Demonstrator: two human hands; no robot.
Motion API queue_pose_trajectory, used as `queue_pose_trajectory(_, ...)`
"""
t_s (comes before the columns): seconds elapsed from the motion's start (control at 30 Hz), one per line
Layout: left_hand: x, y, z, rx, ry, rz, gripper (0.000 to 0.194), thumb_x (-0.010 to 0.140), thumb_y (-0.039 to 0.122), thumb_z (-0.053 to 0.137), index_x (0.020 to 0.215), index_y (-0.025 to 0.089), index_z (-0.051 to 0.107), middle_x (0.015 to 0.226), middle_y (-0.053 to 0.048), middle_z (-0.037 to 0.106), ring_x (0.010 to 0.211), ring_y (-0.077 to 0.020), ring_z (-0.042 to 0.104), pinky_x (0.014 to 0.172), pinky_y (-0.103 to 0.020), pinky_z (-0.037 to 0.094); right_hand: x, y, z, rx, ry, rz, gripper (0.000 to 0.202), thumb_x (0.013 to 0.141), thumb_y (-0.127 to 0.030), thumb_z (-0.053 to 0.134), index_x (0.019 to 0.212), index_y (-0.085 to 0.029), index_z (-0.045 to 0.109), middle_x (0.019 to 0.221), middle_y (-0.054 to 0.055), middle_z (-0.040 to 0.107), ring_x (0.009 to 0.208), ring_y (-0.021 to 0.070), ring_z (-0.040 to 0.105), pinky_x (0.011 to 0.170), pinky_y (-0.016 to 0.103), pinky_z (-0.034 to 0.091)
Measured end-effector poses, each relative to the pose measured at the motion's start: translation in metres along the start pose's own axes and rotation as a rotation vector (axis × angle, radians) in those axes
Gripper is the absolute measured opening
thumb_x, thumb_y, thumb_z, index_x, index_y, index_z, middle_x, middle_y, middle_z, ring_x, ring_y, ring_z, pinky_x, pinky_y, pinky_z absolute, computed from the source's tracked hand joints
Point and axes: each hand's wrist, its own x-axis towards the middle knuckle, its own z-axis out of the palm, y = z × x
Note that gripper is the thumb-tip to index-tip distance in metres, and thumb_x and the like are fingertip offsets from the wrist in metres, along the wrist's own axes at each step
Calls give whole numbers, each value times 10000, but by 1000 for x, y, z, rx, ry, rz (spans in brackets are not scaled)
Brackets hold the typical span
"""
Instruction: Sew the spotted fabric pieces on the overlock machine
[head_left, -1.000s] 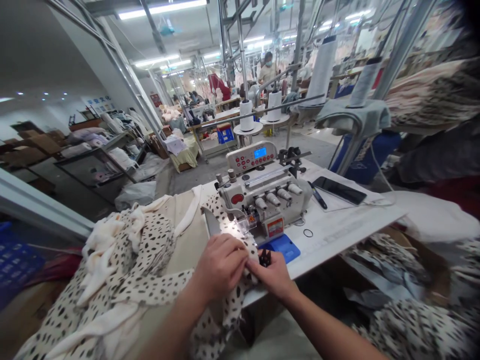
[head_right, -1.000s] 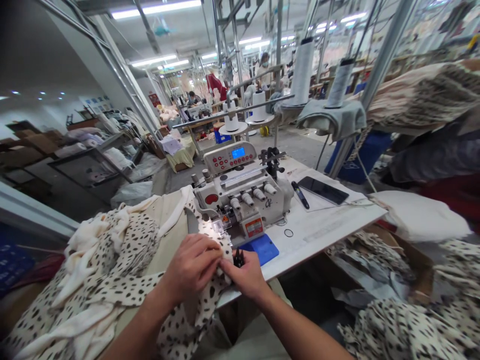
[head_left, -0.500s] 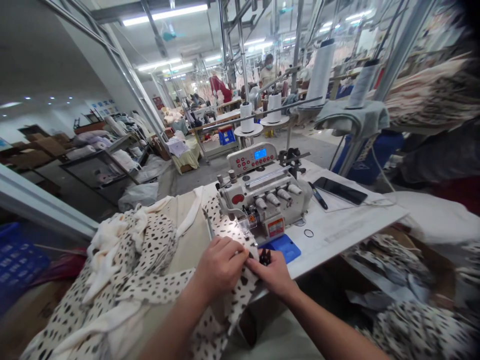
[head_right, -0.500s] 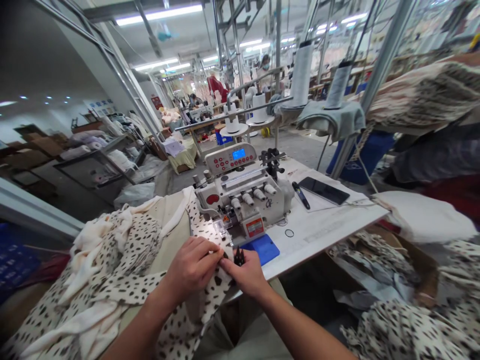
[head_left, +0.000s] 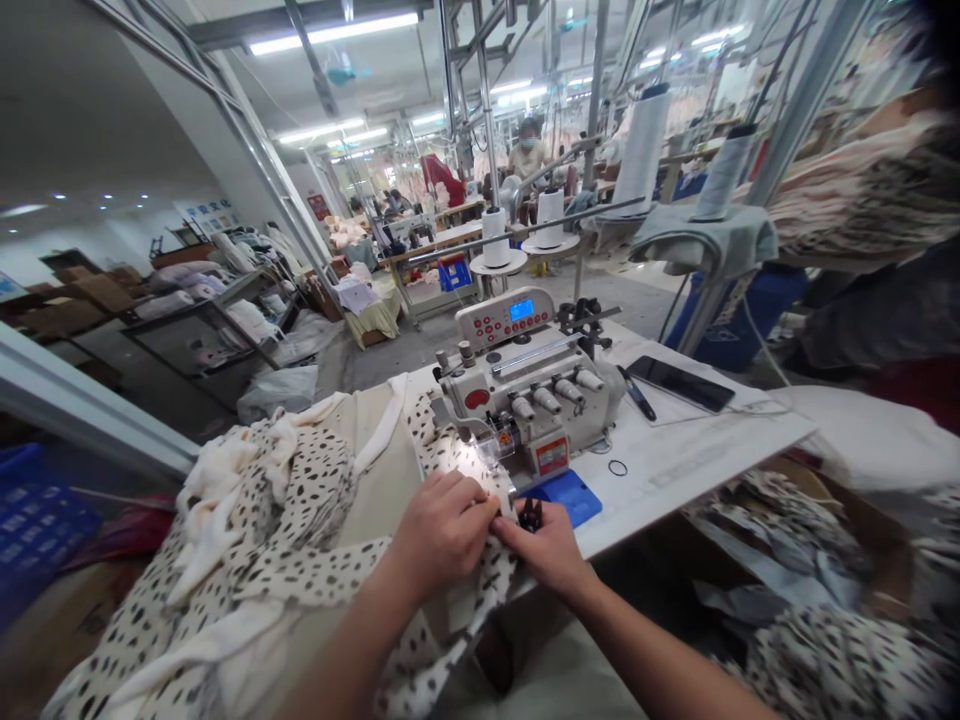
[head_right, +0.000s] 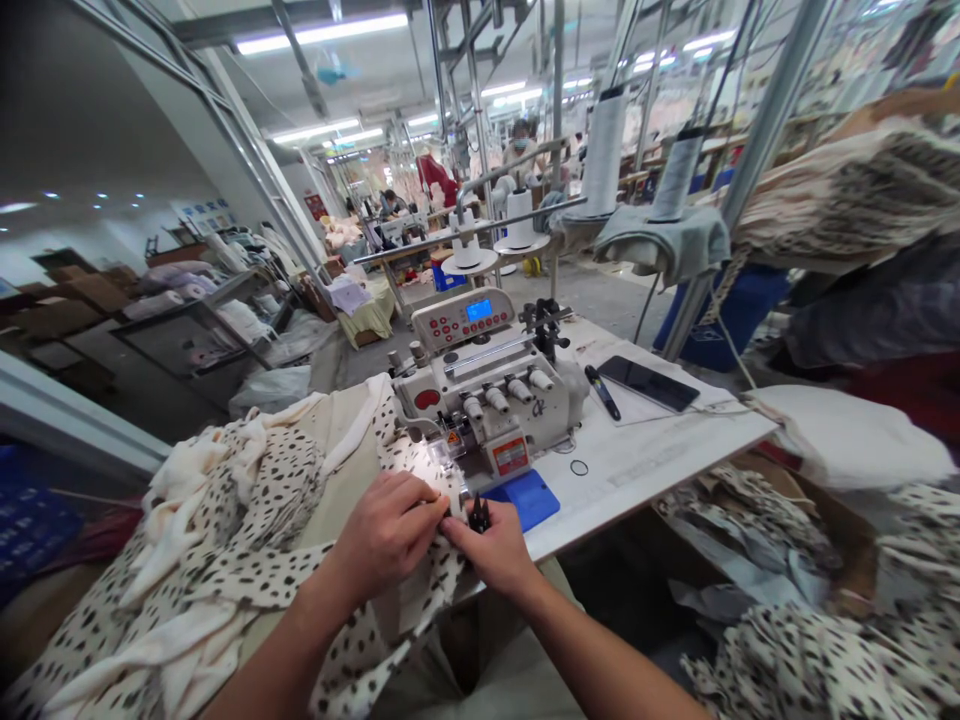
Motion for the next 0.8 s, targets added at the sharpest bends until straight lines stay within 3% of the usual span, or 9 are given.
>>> queue_pose_trajectory(0.63,-3,6,3,-66,58,-86,190,930,179,523,1032,184,682,887,-78,633,838,-206,562,754,-374,443,-3,6,3,85,66,20,392,718,-523,801,730,-136,741,630,37,682,563,162,581,561,277,493)
queue_pose_trajectory(0.73,-20,8,2,-90,139,-157,189,924,168,536,1053,201,670,929,-76,640,885,-208,579,800,-377,461,-4,10,3,120,84,59,414,685,-537,824,740,-134,746,631,47,697,554,173,597,565,295,515)
queue_pose_trajectory(0.8,-44,4,5,-84,223,-304,176,928,173,530,1049,204,653,968,-82,638,936,-217,588,846,-387,475,-4,15,1,151,93,66,405,683,-526,831,746,-135,745,640,52,703,561,180,609,571,300,521)
